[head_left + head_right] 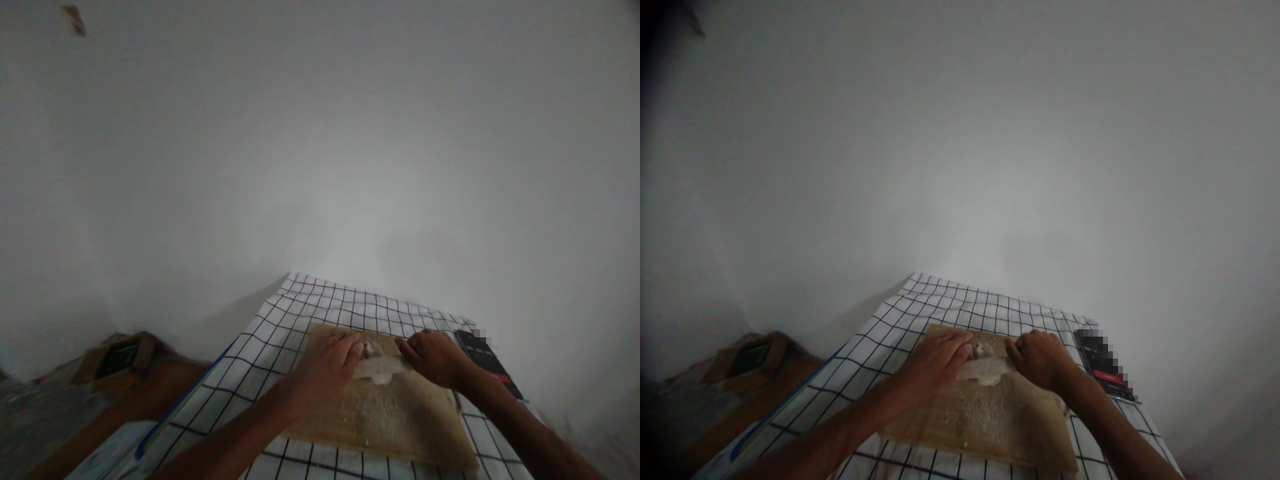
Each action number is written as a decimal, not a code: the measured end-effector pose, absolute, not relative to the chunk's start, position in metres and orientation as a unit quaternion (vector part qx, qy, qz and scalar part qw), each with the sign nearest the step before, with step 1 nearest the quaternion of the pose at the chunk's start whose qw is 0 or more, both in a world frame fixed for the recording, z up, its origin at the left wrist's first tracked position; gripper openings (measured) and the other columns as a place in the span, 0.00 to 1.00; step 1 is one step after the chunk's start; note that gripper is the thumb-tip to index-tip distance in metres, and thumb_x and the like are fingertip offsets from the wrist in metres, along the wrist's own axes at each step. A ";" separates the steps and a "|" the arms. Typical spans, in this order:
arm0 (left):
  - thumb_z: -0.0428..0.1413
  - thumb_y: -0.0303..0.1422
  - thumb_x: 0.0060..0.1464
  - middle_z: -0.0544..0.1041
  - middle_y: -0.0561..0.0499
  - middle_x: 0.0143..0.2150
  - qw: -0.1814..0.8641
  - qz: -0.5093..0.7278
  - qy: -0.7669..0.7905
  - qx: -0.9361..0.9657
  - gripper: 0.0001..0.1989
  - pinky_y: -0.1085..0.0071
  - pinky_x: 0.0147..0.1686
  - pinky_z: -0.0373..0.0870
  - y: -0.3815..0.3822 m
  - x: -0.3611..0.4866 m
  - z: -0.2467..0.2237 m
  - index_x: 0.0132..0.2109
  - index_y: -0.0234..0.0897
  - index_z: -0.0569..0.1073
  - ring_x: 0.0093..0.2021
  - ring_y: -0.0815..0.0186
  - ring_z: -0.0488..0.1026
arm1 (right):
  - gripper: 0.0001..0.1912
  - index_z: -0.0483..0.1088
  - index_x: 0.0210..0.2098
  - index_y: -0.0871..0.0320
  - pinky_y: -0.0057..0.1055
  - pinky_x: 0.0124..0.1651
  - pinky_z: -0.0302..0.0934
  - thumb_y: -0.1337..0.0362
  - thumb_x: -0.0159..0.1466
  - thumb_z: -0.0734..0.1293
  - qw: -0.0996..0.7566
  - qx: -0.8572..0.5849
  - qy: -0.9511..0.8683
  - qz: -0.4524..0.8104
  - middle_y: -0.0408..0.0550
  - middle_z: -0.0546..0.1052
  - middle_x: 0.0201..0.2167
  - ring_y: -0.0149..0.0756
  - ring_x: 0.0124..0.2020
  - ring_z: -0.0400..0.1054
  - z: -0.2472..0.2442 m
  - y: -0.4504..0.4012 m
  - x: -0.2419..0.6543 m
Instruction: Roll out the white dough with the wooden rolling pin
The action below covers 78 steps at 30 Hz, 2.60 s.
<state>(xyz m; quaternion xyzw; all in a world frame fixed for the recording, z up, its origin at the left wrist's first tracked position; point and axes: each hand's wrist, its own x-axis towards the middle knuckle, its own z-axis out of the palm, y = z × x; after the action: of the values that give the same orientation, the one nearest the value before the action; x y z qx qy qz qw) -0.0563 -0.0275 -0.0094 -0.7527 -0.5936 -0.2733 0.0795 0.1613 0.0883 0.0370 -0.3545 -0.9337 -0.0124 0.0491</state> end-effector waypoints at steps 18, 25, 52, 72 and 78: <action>0.38 0.38 0.68 0.77 0.44 0.52 -0.019 -0.192 -0.625 -0.756 0.20 0.55 0.52 0.68 0.014 -0.078 0.017 0.57 0.38 0.68 0.51 0.57 0.73 | 0.22 0.69 0.55 0.53 0.43 0.62 0.58 0.57 0.73 0.50 0.110 -0.227 -0.958 0.138 0.48 0.72 0.57 0.41 0.61 0.62 -0.006 0.143 0.143; 0.39 0.39 0.67 0.74 0.44 0.57 -0.017 -0.184 -0.619 -0.763 0.21 0.51 0.56 0.65 0.013 -0.075 0.019 0.60 0.37 0.65 0.56 0.54 0.70 | 0.23 0.60 0.64 0.47 0.52 0.67 0.48 0.54 0.72 0.51 0.131 -0.313 -0.934 0.116 0.42 0.61 0.66 0.43 0.69 0.48 -0.024 0.121 0.161; 0.40 0.37 0.67 0.78 0.47 0.50 0.005 -0.288 -0.606 -0.742 0.18 0.59 0.49 0.70 -0.039 -0.061 0.001 0.56 0.41 0.69 0.50 0.60 0.74 | 0.33 0.73 0.25 0.56 0.31 0.32 0.54 0.53 0.73 0.46 0.104 -0.425 -0.898 -0.039 0.50 0.79 0.27 0.39 0.30 0.74 0.010 0.044 0.157; 0.42 0.28 0.62 0.76 0.41 0.54 0.017 -0.227 -0.628 -0.744 0.21 0.55 0.57 0.64 0.020 -0.097 -0.007 0.59 0.31 0.66 0.55 0.57 0.70 | 0.21 0.72 0.46 0.51 0.38 0.49 0.60 0.58 0.72 0.49 0.116 -0.339 -0.933 0.026 0.47 0.76 0.49 0.42 0.50 0.69 0.007 0.120 0.125; 0.43 0.29 0.61 0.75 0.41 0.57 0.012 -0.208 -0.643 -0.737 0.20 0.53 0.59 0.62 0.045 -0.110 -0.015 0.57 0.31 0.69 0.58 0.56 0.69 | 0.21 0.74 0.45 0.49 0.39 0.48 0.61 0.58 0.72 0.50 0.097 -0.363 -0.926 0.044 0.45 0.77 0.50 0.44 0.50 0.70 -0.004 0.135 0.109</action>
<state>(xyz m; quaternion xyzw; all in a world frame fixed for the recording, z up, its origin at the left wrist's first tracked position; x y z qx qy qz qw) -0.1096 0.0446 -0.0148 -0.7369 -0.6430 -0.2084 0.0118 0.1091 0.1351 -0.0036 -0.3632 -0.9256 0.0442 0.0973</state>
